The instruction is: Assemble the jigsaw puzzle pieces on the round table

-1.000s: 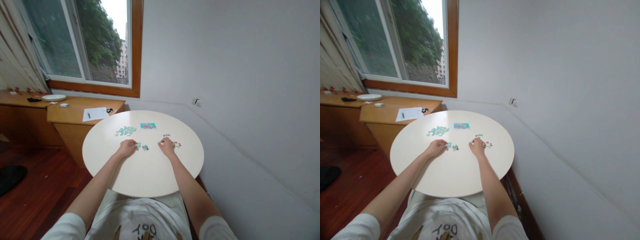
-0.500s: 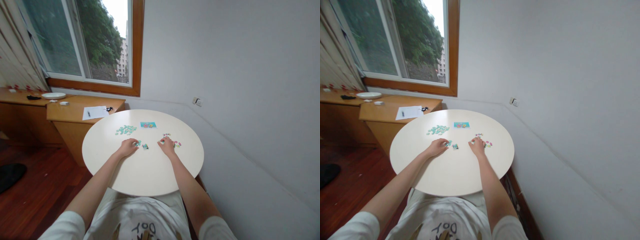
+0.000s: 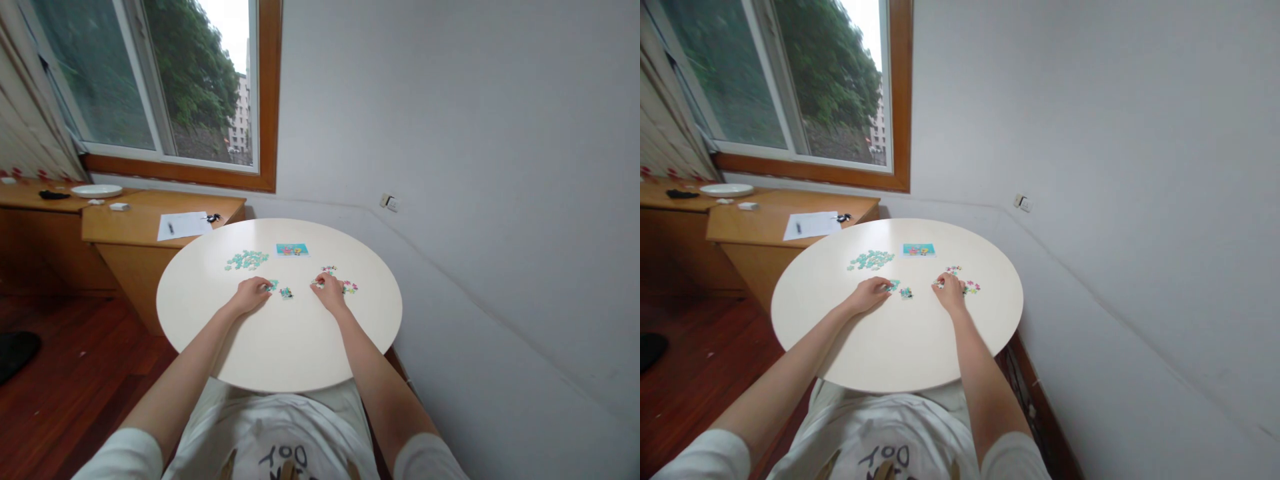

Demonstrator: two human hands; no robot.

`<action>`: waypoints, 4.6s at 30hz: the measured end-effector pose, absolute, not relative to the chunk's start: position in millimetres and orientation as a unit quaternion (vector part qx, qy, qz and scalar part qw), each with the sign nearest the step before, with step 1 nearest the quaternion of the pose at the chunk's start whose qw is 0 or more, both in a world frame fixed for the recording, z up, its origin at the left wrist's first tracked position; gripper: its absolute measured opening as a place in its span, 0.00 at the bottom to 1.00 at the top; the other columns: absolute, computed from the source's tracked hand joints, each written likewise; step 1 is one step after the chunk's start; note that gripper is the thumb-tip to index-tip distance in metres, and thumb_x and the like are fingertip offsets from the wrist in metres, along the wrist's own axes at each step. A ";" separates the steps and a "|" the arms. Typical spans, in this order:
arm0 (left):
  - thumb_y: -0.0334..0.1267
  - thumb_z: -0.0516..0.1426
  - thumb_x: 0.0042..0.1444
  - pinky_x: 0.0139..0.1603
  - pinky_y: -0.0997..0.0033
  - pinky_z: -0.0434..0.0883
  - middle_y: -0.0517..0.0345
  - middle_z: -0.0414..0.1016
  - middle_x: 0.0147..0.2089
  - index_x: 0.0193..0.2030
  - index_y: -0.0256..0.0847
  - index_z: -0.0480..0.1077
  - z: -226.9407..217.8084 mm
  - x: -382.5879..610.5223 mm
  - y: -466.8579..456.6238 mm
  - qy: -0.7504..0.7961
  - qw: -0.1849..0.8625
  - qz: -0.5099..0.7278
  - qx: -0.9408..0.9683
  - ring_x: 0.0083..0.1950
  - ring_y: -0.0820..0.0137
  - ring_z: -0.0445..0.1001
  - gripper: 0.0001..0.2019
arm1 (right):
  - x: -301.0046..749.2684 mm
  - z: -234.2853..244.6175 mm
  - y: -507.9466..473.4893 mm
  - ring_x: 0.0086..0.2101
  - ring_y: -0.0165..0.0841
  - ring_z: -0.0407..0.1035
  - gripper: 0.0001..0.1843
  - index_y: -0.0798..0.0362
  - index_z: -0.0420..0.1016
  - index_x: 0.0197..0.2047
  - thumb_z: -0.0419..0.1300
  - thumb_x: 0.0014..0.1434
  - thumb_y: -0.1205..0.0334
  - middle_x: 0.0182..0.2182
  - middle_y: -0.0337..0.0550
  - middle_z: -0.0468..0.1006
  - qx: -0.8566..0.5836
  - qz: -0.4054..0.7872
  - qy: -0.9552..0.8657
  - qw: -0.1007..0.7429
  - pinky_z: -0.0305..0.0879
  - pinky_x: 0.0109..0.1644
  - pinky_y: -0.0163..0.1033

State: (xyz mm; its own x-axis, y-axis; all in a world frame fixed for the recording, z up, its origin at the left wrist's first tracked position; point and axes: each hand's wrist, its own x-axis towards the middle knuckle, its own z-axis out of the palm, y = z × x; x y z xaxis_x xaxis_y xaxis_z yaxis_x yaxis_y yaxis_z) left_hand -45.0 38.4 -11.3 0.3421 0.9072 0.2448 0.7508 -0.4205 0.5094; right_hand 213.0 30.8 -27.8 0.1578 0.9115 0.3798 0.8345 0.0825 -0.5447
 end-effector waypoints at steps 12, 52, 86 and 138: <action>0.40 0.56 0.49 0.55 0.68 0.66 0.55 0.77 0.48 0.42 0.42 0.74 -15.2 -45.5 40.9 0.515 0.155 0.261 0.801 0.51 0.64 0.73 0.14 | 212.5 -26.5 25.6 0.27 0.29 0.69 0.06 0.49 0.72 0.33 0.56 0.51 0.64 0.22 0.31 0.74 -0.652 0.112 -0.646 0.380 0.60 0.41 0.36; 0.38 0.55 0.49 0.55 0.68 0.65 0.55 0.77 0.48 0.41 0.42 0.74 -12.7 -45.1 40.1 0.517 0.150 0.249 0.805 0.50 0.64 0.73 0.13 | 230.7 -40.8 39.6 0.27 0.30 0.69 0.11 0.55 0.71 0.31 0.54 0.50 0.56 0.26 0.43 0.76 -0.571 0.164 -0.482 0.644 0.68 0.33 0.36; 0.32 0.52 0.48 0.52 0.66 0.68 0.53 0.77 0.45 0.39 0.40 0.75 -26.2 -49.5 48.6 0.491 0.169 0.300 0.800 0.48 0.64 0.74 0.14 | 227.3 -39.5 35.6 0.25 0.32 0.71 0.16 0.55 0.71 0.31 0.60 0.46 0.49 0.23 0.42 0.77 -0.512 0.277 -0.472 0.662 0.67 0.24 0.35; 0.29 0.48 0.46 0.34 0.72 0.67 0.56 0.79 0.28 0.48 0.37 0.67 -14.5 -48.3 36.8 0.523 0.277 0.388 0.706 0.31 0.69 0.75 0.21 | 229.8 -40.7 38.0 0.30 0.33 0.74 0.13 0.57 0.71 0.39 0.56 0.49 0.63 0.29 0.46 0.78 -0.549 0.263 -0.439 0.661 0.70 0.31 0.37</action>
